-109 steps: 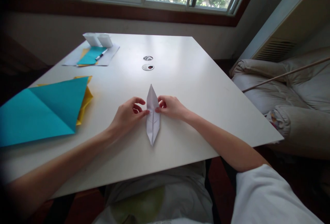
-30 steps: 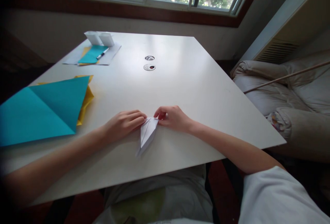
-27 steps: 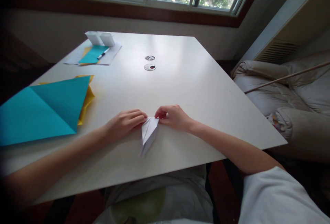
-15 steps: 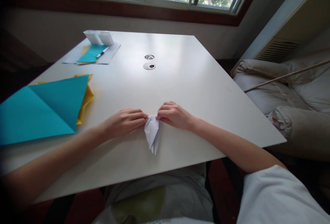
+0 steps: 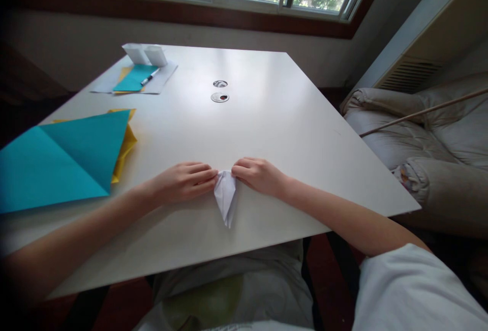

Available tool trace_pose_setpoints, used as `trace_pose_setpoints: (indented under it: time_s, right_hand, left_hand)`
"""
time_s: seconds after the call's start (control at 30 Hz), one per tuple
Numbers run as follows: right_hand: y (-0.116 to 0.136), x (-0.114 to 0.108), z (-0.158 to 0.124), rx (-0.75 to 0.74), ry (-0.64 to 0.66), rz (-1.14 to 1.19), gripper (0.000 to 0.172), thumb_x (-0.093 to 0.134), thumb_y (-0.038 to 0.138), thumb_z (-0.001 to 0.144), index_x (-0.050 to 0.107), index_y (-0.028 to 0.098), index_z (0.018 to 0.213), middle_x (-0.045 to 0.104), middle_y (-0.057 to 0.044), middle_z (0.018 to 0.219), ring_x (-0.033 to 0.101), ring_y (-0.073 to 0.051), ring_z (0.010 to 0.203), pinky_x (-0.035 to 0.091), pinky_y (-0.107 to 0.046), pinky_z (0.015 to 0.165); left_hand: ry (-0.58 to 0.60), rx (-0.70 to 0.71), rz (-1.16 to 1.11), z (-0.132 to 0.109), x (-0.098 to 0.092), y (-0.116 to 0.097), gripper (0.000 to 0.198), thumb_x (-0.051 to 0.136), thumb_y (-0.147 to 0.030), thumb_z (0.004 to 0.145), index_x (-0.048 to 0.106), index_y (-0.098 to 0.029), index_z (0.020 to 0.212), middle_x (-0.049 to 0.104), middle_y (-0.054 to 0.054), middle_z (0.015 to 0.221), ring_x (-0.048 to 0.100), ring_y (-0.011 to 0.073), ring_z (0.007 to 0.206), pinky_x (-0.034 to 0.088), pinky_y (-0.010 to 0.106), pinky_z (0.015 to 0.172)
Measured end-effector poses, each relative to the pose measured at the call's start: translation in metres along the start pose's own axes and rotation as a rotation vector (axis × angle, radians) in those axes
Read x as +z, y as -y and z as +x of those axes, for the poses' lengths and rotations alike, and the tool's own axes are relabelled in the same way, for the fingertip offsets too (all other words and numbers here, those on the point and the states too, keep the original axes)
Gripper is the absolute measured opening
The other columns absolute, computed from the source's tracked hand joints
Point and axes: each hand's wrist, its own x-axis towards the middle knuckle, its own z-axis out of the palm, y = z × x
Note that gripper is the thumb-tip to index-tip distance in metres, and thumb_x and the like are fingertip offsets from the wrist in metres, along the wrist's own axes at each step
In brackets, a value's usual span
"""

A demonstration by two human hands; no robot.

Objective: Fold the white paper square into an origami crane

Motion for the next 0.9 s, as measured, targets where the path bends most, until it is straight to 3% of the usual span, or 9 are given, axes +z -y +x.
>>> trace_pose_setpoints:
  time_s: [0.23,0.37,0.5,0.6,0.77,0.9]
  right_hand:
    - [0.000,-0.008,-0.002,-0.082,0.042,-0.042,0.018,0.040,0.017,0.090,0.058,0.015,0.090,0.065,-0.008,0.089,0.061,-0.015,0.083,0.050,-0.026,0.072]
    - [-0.001,-0.010,-0.003,-0.134,0.049,-0.073,0.019,0.041,0.019,0.090,0.059,0.015,0.090,0.066,-0.008,0.093,0.061,-0.014,0.084,0.050,-0.025,0.071]
    - [-0.002,-0.009,-0.004,-0.150,0.044,-0.102,0.020,0.042,0.021,0.090,0.061,0.015,0.089,0.066,-0.007,0.094,0.061,-0.015,0.084,0.050,-0.025,0.071]
    - [-0.002,-0.008,-0.004,-0.147,0.065,-0.098,0.021,0.041,0.021,0.090,0.061,0.016,0.089,0.066,-0.007,0.095,0.061,-0.015,0.086,0.050,-0.025,0.073]
    - [-0.001,-0.012,-0.001,-0.131,0.096,-0.013,0.019,0.043,0.017,0.087,0.060,0.015,0.092,0.065,-0.009,0.098,0.059,-0.016,0.090,0.049,-0.028,0.077]
    - [0.003,-0.016,0.004,0.008,0.132,0.132,0.016,0.045,0.022,0.087,0.059,0.015,0.091,0.065,-0.008,0.089,0.059,-0.015,0.085,0.048,-0.028,0.076]
  left_hand:
    - [0.015,-0.059,-0.050,0.000,-0.001,-0.005,0.021,0.037,-0.015,0.090,0.058,-0.015,0.088,0.064,0.007,0.082,0.057,0.0151,0.074,0.047,0.027,0.069]
    - [-0.065,-0.269,-0.320,-0.002,0.002,-0.010,0.018,0.040,-0.017,0.089,0.056,-0.014,0.099,0.065,0.008,0.091,0.058,0.0156,0.083,0.048,0.026,0.073]
    - [-0.128,-0.465,-0.539,0.000,0.002,-0.017,0.015,0.047,-0.018,0.086,0.058,-0.015,0.094,0.064,0.007,0.091,0.058,0.0146,0.084,0.048,0.025,0.074]
    - [-0.100,-0.421,-0.533,0.002,0.000,-0.019,0.016,0.045,-0.017,0.087,0.060,-0.016,0.092,0.063,0.007,0.092,0.058,0.0140,0.083,0.048,0.025,0.073]
    - [0.056,-0.247,-0.264,0.002,-0.008,-0.020,0.020,0.042,-0.015,0.088,0.060,-0.013,0.097,0.062,0.010,0.094,0.056,0.0193,0.090,0.049,0.033,0.078]
    - [0.054,-0.301,-0.301,0.002,-0.012,-0.021,0.022,0.042,-0.016,0.087,0.058,-0.015,0.102,0.061,0.010,0.098,0.054,0.0191,0.091,0.048,0.032,0.077]
